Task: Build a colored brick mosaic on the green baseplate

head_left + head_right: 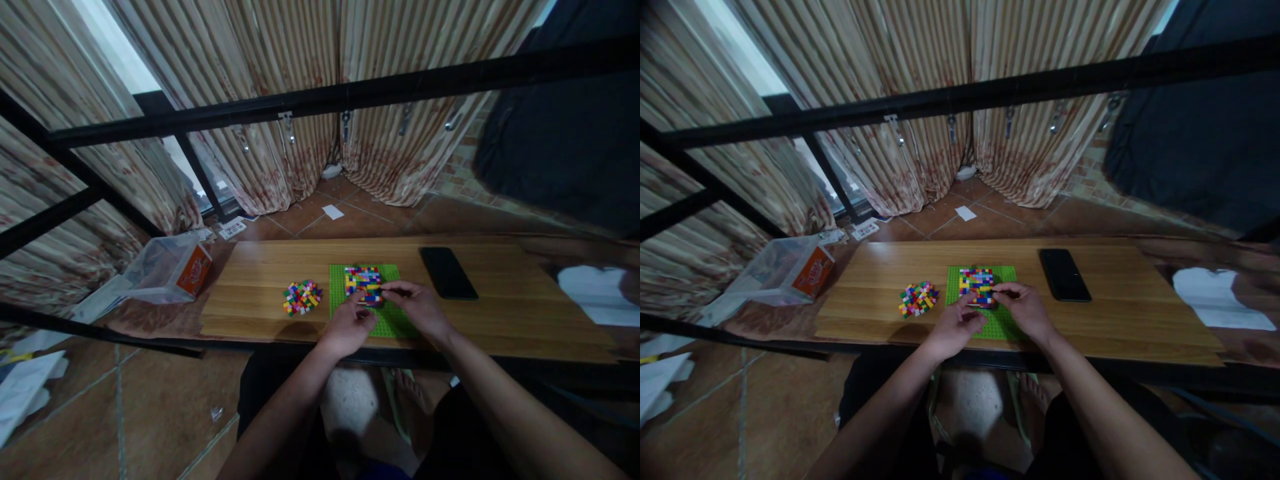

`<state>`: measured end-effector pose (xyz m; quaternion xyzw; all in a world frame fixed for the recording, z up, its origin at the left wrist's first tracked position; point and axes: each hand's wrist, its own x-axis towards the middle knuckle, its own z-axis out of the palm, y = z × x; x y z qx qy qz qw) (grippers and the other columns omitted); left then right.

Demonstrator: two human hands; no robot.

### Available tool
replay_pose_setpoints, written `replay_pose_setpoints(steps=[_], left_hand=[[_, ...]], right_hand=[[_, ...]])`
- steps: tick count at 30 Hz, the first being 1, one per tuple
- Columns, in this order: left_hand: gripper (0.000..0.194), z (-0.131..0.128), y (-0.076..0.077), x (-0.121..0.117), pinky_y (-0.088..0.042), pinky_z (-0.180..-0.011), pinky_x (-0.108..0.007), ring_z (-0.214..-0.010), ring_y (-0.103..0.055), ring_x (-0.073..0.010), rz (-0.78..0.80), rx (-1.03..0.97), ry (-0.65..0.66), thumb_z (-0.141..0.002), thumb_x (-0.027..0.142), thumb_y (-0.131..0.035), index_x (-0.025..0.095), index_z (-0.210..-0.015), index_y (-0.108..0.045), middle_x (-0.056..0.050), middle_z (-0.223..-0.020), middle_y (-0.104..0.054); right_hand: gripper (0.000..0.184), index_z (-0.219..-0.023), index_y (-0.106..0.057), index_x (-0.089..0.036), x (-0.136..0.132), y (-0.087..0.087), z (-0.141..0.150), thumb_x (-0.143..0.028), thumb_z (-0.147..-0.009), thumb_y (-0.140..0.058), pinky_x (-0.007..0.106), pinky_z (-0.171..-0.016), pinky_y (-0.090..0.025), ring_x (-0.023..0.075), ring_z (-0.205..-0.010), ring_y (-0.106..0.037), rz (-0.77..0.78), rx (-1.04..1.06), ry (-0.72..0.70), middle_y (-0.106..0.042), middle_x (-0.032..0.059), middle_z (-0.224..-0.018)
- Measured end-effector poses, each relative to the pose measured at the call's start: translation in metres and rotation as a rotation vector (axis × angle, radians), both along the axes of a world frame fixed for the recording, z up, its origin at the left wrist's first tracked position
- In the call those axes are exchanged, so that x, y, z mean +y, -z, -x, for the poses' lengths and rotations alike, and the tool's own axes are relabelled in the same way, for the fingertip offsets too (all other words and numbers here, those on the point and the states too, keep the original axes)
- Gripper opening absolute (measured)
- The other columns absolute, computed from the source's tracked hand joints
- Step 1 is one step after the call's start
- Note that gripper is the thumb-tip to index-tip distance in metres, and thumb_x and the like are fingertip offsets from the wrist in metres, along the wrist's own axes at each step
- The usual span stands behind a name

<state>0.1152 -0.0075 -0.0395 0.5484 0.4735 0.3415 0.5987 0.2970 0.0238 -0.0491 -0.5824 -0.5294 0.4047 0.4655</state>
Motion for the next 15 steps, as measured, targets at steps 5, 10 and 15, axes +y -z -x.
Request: replay_pose_setpoints(steps=[5,10,15], left_hand=[[0.060,-0.007,0.000,0.001,-0.048,-0.071,-0.030,-0.071,-0.063,-0.0176,-0.061,0.092,0.022,-0.079,0.023,-0.062,0.020,-0.138,-0.048,-0.004,-0.084,-0.070],[0.069,-0.014,0.002,0.001,-0.049,-0.070,-0.030,-0.071,-0.063,-0.0179,-0.070,0.102,0.042,-0.081,0.026,-0.062,0.018,-0.145,-0.039,-0.006,-0.086,-0.071],[0.064,-0.018,-0.001,0.000,-0.049,-0.071,-0.031,-0.075,-0.065,-0.0195,-0.105,0.151,0.055,-0.081,0.025,-0.061,0.017,-0.142,-0.043,-0.007,-0.088,-0.072]], right_hand=[[0.029,-0.075,-0.074,-0.019,0.002,0.002,0.008,-0.042,-0.058,-0.080,0.031,-0.066,-0.048,0.0161,-0.066,-0.061,0.011,0.130,0.013,-0.072,0.0022,-0.073],[0.033,-0.072,-0.071,-0.019,0.002,0.000,0.014,-0.043,-0.053,-0.082,0.027,-0.055,-0.046,0.0131,-0.057,-0.056,0.087,0.267,0.059,-0.067,-0.0002,-0.064],[0.032,-0.070,-0.068,-0.020,0.003,0.000,0.018,-0.039,-0.049,-0.083,0.027,-0.055,-0.048,0.0124,-0.056,-0.057,0.148,0.401,0.068,-0.065,-0.0017,-0.063]])
